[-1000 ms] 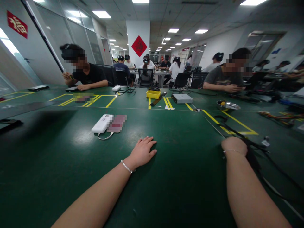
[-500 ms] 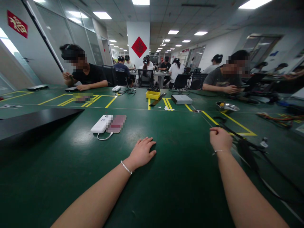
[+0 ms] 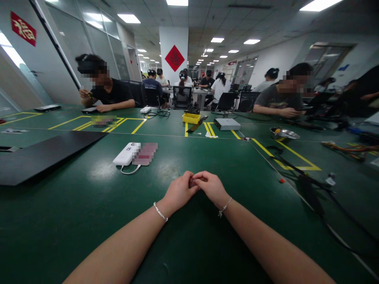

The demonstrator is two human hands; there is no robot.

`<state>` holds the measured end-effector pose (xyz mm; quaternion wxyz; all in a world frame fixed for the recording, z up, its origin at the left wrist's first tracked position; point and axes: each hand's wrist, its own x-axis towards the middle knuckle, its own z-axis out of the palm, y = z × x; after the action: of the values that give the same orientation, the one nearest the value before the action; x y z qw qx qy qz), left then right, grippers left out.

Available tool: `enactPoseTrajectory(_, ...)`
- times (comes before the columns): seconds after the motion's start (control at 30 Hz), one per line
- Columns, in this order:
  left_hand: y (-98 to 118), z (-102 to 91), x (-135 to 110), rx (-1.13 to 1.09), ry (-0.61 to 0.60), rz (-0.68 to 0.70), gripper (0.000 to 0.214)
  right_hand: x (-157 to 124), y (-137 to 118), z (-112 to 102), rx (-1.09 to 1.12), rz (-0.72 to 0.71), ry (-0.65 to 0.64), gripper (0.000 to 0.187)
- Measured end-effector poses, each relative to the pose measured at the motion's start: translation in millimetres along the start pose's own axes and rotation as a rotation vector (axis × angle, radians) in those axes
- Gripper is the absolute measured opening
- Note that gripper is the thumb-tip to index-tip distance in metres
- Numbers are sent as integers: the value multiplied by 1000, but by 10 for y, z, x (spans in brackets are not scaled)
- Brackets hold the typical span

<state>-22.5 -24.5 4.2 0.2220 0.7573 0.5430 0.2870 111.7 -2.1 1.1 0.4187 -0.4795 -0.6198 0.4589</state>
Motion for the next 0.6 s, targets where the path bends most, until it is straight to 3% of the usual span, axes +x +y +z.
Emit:
enactPoseTrajectory(0.17,-3,8,2,-5,-19,54,16,17,24,-4,3,-17,-90,12)
enactPoseTrajectory(0.27,-31,14,13,-17,1,44,18,94,-13,-219,-225,-103,-12,18)
enactPoseTrajectory(0.37,-78,17,24,-39,4,41,22,168,22,-690,-680,-177,263,23)
enactPoseTrajectory(0.43,-104,15,28,-58,2,40,23,178,130,-1102,-971,-125,441,28)
enactPoseTrajectory(0.53,-112,7,28,-88,5,36,21,126,371,-1700,-1214,156,639,42)
enactPoseTrajectory(0.6,-105,0,26,-107,-2,26,20,81,526,-2001,-1223,382,668,49)
